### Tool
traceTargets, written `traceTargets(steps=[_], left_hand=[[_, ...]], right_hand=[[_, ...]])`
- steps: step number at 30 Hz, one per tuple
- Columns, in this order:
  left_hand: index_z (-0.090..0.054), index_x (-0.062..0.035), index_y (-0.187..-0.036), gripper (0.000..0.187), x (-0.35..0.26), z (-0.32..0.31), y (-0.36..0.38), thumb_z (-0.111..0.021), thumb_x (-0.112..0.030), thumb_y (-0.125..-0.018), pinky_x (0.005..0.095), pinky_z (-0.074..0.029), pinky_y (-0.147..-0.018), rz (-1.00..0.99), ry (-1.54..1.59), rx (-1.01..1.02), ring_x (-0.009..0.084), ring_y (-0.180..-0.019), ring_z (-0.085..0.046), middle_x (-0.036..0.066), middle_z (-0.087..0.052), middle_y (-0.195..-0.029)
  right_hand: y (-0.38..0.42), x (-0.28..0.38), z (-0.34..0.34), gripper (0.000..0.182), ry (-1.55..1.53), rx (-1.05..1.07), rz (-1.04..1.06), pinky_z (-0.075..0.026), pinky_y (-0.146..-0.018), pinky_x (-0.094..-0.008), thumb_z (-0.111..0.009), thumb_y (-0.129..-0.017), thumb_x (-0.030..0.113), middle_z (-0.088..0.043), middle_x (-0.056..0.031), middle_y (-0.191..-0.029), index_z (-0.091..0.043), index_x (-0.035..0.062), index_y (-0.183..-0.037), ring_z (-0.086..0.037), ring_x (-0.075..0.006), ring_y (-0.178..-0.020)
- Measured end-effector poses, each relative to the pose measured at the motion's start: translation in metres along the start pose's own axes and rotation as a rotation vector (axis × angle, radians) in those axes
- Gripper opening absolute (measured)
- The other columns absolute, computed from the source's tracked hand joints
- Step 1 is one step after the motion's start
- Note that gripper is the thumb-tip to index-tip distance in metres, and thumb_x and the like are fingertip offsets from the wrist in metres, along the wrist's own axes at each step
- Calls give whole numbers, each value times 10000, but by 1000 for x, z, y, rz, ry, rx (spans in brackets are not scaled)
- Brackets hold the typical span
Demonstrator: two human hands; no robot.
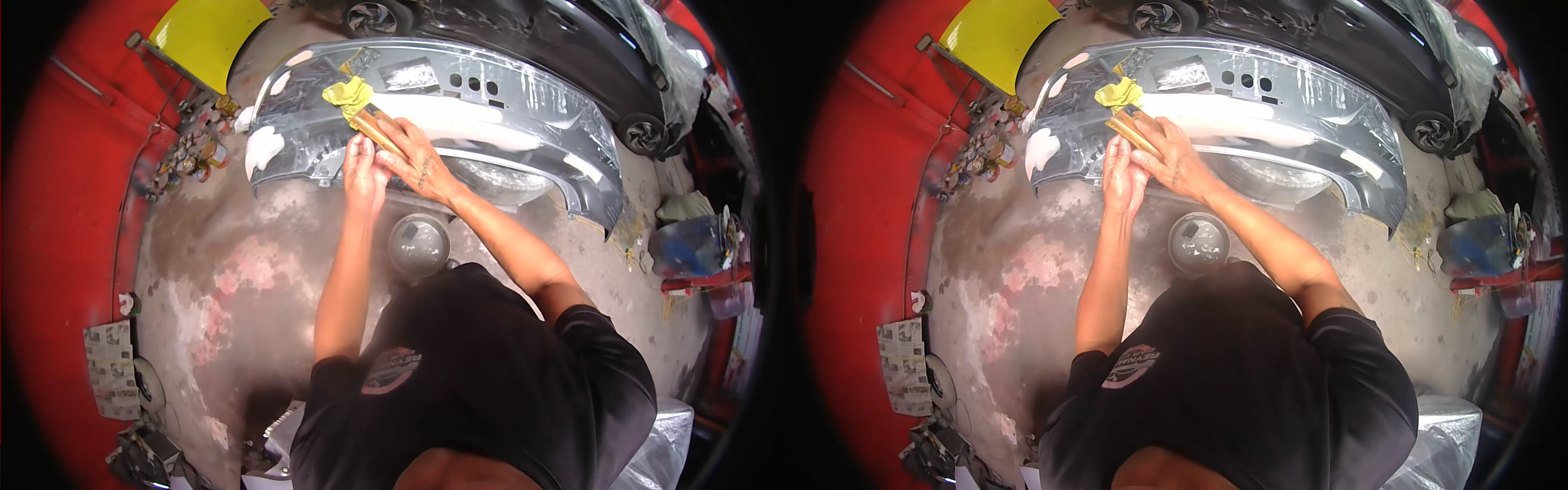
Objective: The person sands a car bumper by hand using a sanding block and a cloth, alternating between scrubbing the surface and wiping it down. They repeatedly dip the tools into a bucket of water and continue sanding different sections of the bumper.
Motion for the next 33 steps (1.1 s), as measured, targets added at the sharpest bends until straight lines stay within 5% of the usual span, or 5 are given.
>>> traceTargets(steps=[5,13,23,27,33], left_hand=[[-414,-117,-1431,416,-3,14,-3,-650,-206,-1101,387,-674,-815,-21,-101,-65,232,-1128,-713,134,-644,-1359],[-432,-106,-1393,461,-8,45,-25,-712,-102,-1028,330,-585,-894,-33,-225,-66,154,-1137,-634,85,-623,-1348],[-374,-83,-1449,577,12,43,-67,-695,-23,-973,385,-550,-1031,-4,-53,-19,221,-1237,-615,165,-575,-1417],[-359,-65,-1556,717,18,37,-93,-782,-125,-980,415,-539,-1046,74,-327,-44,253,-1288,-602,194,-577,-1449],[-547,-153,-1552,619,5,69,-163,-721,-375,-1001,582,-401,-1186,-554,-1921,-28,487,-1434,-474,285,-533,-1517]], right_hand=[[1,-12,-14,524,-238,123,-70,-458,-1134,-475,-626,-1081,276,-531,-275,-1486,-521,10,-1520,-548,-434,-1365],[-18,-10,-8,538,1,177,118,-460,-1132,-504,-639,-1070,340,-575,-241,-1472,-541,44,-1508,-523,-383,-1438],[-54,-51,3,574,-274,250,-210,-485,-1074,-416,-801,-968,342,-643,-145,-1344,-592,85,-1436,-616,-272,-1266],[-60,-88,33,592,-30,261,-30,-524,-1070,-441,-761,-986,286,-564,-208,-1457,-583,122,-1527,-614,-362,-1261],[-18,-220,106,541,730,331,33,-420,-1168,-529,-735,-978,240,-506,-220,-1531,-636,260,-1509,-531,-388,-1361]])
Point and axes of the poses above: each hand's wrist, its own y-axis away from the middle knuckle, its own z-axis out of the back of the hand, x = y × z, the point moved 6 cm from there along -y, towards the middle knuckle
